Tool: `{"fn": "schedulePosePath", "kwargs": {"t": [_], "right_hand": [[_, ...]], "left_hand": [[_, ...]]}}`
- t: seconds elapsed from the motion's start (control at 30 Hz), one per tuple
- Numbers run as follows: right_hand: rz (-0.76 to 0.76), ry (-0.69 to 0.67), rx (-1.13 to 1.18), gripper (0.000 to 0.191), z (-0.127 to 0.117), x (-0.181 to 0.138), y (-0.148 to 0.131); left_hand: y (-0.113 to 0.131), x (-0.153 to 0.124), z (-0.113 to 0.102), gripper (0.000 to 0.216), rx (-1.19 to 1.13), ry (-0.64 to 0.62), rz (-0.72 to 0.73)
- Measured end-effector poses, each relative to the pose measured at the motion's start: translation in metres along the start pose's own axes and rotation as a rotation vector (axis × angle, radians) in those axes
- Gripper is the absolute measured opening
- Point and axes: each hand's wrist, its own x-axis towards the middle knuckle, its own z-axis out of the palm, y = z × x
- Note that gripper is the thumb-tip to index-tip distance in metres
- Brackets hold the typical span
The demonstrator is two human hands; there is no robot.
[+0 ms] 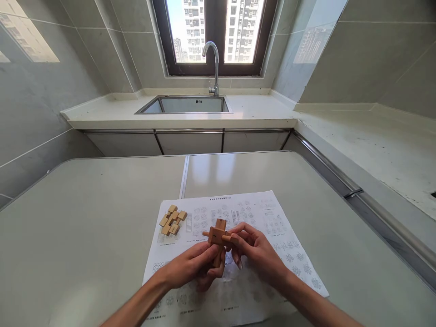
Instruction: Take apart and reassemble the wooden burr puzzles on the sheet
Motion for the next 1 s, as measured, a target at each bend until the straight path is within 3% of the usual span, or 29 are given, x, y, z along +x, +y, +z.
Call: {"fn": "schedulePosePath", "kwargs": {"t": [0.17,0.37,0.57,0.8,1.0], "right_hand": [[0.056,-0.160,0.071,0.036,-0.006,0.001,-0.002],[-0.028,-0.175,-0.048,0.029,-0.009,-0.003,-0.009],[0.027,-0.289,-0.014,0.034,-0.016,-0.001,-0.009],[-0.066,-0.182,-0.057,0.037,-0.012,0.000,-0.007],[0.085,-0.400,0.019,0.037,-0.026,0.000,-0.007]], "left_hand": [[0.005,0.001,0.002,0.044,-0.126,-0.039,0.027],[0.004,0.000,-0.001,0.041,-0.139,-0.077,0.048],[0.003,0.001,0.001,0.046,-0.117,-0.145,0.034],[0.001,0.000,-0.001,0.045,-0.070,-0.091,0.065],[-0.002,0.000,-0.003,0.051,-0.051,-0.186,-0.018]]}}
